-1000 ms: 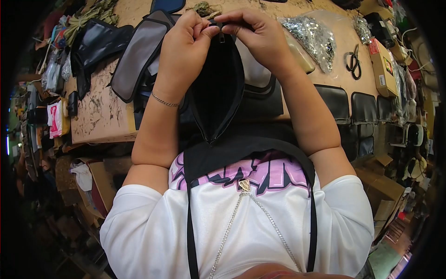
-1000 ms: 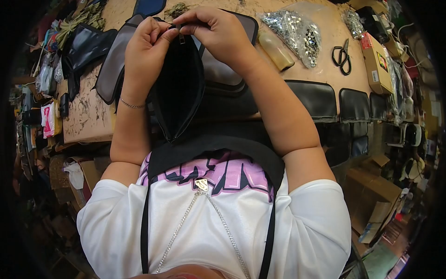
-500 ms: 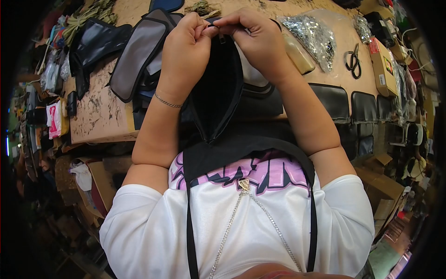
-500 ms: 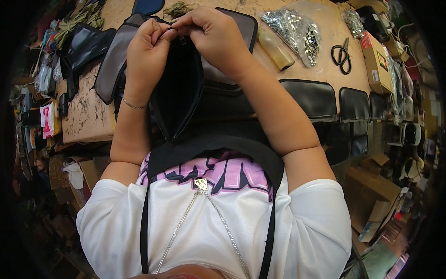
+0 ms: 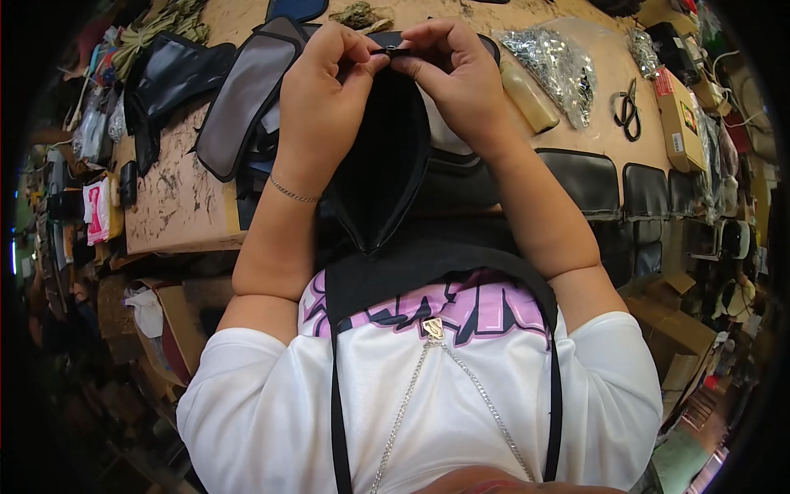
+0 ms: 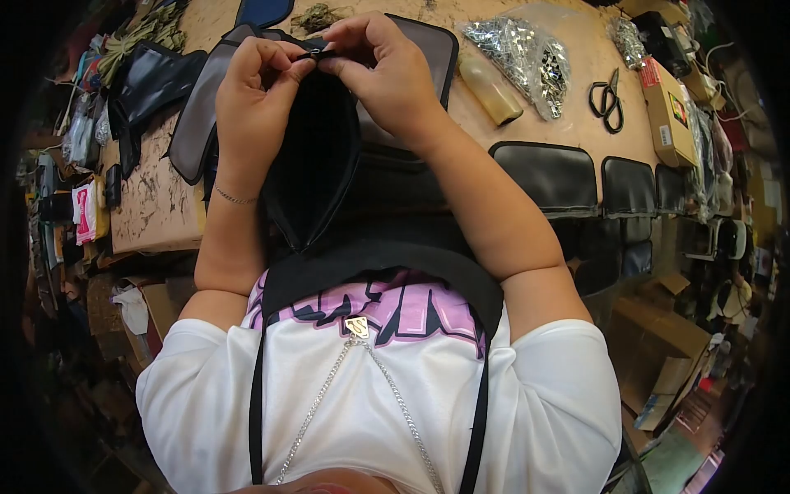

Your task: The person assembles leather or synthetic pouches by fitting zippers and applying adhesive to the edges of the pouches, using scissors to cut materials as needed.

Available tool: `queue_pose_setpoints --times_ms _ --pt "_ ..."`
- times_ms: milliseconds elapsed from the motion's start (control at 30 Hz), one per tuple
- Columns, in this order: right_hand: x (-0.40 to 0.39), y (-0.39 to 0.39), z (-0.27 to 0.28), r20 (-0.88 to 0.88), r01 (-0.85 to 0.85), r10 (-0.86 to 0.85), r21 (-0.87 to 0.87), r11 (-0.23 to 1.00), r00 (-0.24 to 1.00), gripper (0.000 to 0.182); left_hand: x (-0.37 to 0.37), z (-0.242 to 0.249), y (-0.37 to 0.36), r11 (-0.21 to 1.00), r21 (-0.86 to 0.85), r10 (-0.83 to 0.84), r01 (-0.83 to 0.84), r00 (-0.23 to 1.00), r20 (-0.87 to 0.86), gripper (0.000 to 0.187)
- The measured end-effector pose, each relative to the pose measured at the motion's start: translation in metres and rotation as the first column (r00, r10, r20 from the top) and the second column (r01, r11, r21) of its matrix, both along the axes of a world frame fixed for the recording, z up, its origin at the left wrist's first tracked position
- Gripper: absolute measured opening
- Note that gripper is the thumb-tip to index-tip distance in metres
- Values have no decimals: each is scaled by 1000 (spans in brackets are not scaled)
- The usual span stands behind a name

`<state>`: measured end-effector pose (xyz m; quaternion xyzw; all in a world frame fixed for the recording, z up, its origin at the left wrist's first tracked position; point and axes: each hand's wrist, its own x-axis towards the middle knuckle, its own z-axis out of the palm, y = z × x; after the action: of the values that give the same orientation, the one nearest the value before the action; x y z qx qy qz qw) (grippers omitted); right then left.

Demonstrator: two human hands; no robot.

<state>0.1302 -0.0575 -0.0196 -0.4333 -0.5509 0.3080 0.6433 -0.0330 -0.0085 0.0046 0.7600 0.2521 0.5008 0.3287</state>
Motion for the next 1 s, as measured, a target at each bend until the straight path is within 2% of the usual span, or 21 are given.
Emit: queue_pose_setpoints --times_ms 200,300,433,533,700,933,1000 --pt "2 -1 0 28 -5 5 17 1000 1000 28 -3 0 -2 997 60 44 -40 996 -74 12" --pt "8 2 -2 94 -9 8 2 1000 996 27 -2 9 -3 996 85 14 -5 995 -102 11" --pt "9 1 11 276 48 -34 -45 998 961 22 -5 23 4 953 297 35 56 956 -293 7" --pt "8 1 21 11 -207 213 -183 961 977 22 -4 29 5 921 383 63 78 937 -343 7" --pt "4 6 9 59 -152 162 -139 979 985 21 0 30 3 901 431 109 50 935 -337 14" --pt "0 9 8 167 -52 52 -5 999 985 19 -2 32 5 944 325 55 62 939 -340 21" --pt "-2 12 5 119 -49 51 -20 999 992 18 0 30 4 946 318 40 67 947 -318 21"
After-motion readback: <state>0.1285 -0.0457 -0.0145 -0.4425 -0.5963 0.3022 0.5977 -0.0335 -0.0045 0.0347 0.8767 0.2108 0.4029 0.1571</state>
